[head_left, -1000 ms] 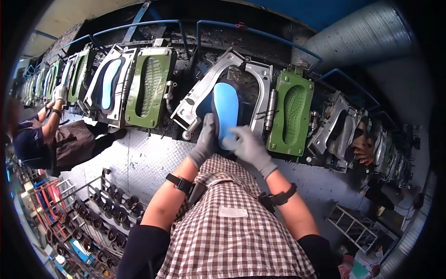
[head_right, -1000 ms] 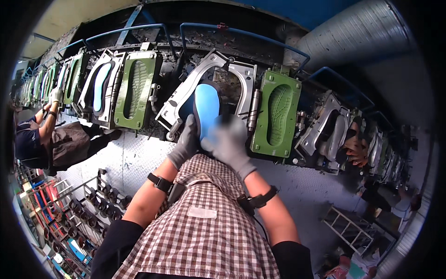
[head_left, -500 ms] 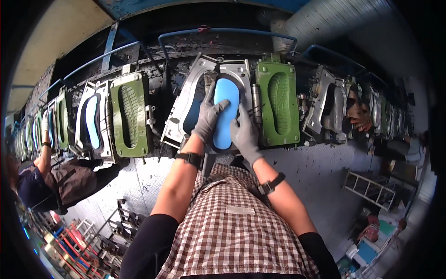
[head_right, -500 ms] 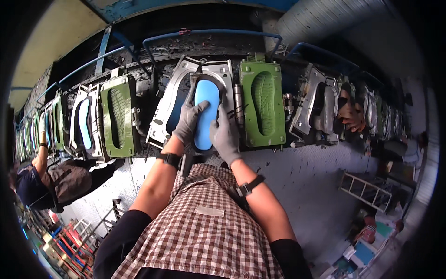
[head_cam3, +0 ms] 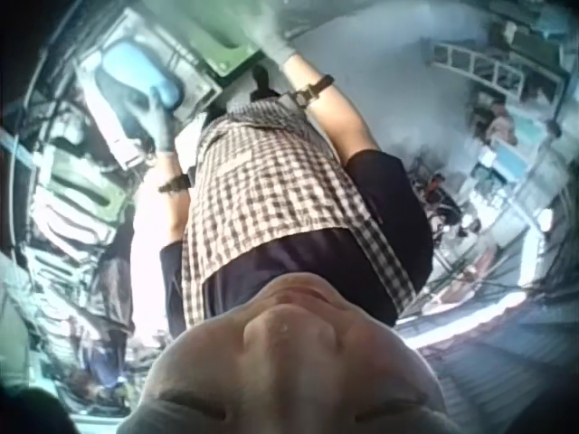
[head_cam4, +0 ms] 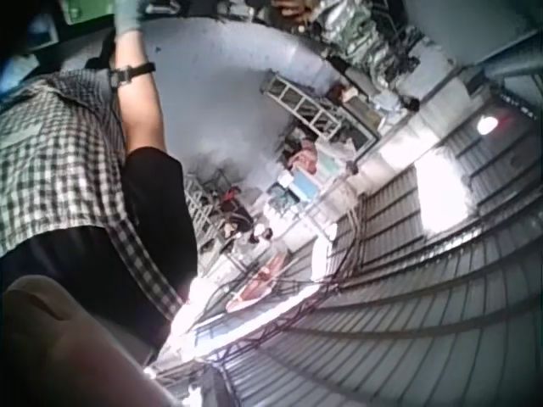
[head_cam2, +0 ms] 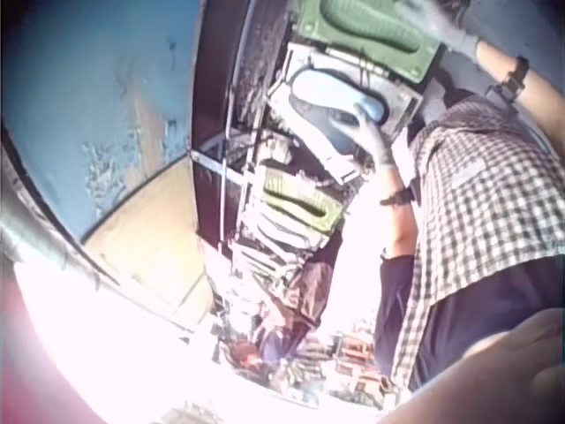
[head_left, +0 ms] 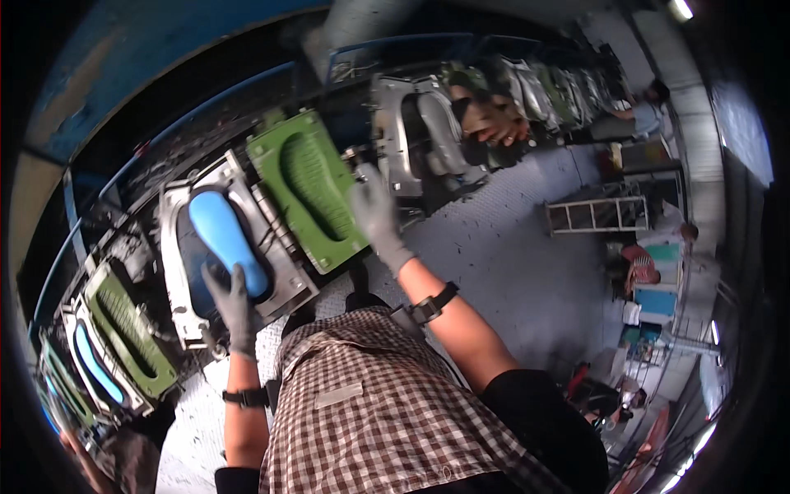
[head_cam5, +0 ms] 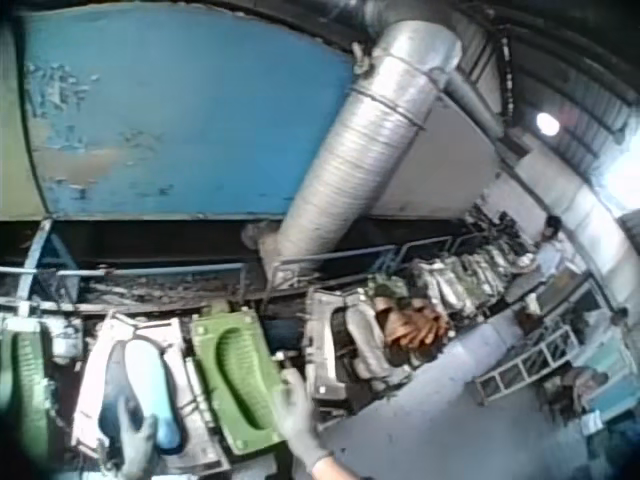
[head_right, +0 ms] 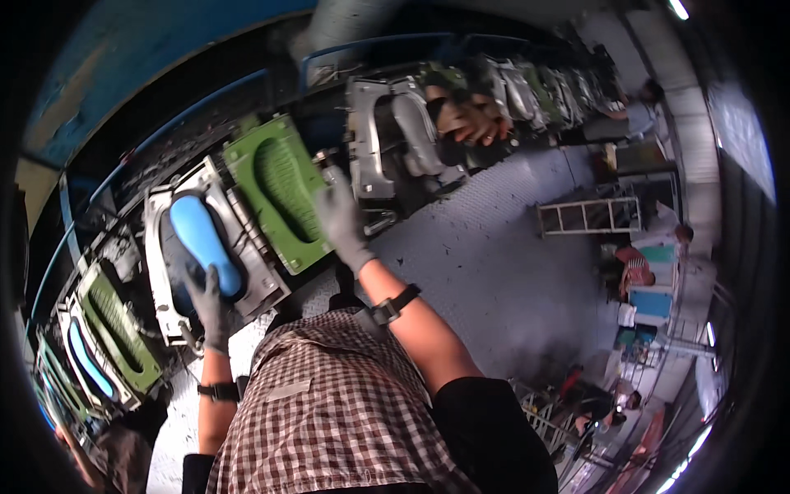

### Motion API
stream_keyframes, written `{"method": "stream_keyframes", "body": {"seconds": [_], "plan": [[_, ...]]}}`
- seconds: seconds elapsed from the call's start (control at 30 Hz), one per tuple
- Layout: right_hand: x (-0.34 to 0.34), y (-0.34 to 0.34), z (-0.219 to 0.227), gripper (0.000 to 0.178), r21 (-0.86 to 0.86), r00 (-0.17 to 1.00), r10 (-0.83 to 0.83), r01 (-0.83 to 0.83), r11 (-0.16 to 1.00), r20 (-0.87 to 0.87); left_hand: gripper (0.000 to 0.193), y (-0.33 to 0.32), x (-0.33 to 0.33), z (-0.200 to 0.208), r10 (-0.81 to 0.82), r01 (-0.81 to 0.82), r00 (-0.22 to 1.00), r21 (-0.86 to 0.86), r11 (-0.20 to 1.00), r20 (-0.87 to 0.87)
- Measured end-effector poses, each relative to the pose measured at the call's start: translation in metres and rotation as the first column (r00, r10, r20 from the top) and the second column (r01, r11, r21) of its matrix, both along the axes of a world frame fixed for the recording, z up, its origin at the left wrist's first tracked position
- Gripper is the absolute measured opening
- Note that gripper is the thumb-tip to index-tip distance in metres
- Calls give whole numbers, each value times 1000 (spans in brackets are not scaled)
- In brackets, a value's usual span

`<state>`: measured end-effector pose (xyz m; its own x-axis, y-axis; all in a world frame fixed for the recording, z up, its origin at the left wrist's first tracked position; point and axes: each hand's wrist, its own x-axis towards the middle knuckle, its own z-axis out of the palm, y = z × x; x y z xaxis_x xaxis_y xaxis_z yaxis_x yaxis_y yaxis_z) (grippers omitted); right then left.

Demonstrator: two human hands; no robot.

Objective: Assembling shoe components by placing soles and uppers into industrial molds and presses.

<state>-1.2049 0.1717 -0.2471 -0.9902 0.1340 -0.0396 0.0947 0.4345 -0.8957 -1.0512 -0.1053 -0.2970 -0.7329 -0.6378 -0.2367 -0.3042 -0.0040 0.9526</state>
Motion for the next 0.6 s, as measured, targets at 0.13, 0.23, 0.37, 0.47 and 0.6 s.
{"method": "stream_keyframes", "body": {"seconds": [0.13, 0.23, 0.37, 0.47, 0.6], "plan": [[-72, 207, 17, 54, 147, 848, -475, 514, 845, -235, 68, 65, -24, 69, -62, 19, 984, -243, 970, -168], [-109, 259, 20, 77, 313, 822, -570, 545, 778, -16, 53, 149, -75, 106, -303, 244, 899, -214, 946, -316], [-139, 273, 12, 88, 605, 884, -467, 369, 706, 6, 59, 287, -156, 110, -490, 524, 816, 33, 851, -308], [-152, 325, -3, 38, -117, 981, -191, 191, 975, 6, 70, 372, -244, 63, -509, 537, 839, 146, 831, -192], [-148, 305, 59, 23, -535, 977, -135, 205, 820, 167, 54, 408, -338, -6, -319, 374, 925, 651, 661, -207]]}}
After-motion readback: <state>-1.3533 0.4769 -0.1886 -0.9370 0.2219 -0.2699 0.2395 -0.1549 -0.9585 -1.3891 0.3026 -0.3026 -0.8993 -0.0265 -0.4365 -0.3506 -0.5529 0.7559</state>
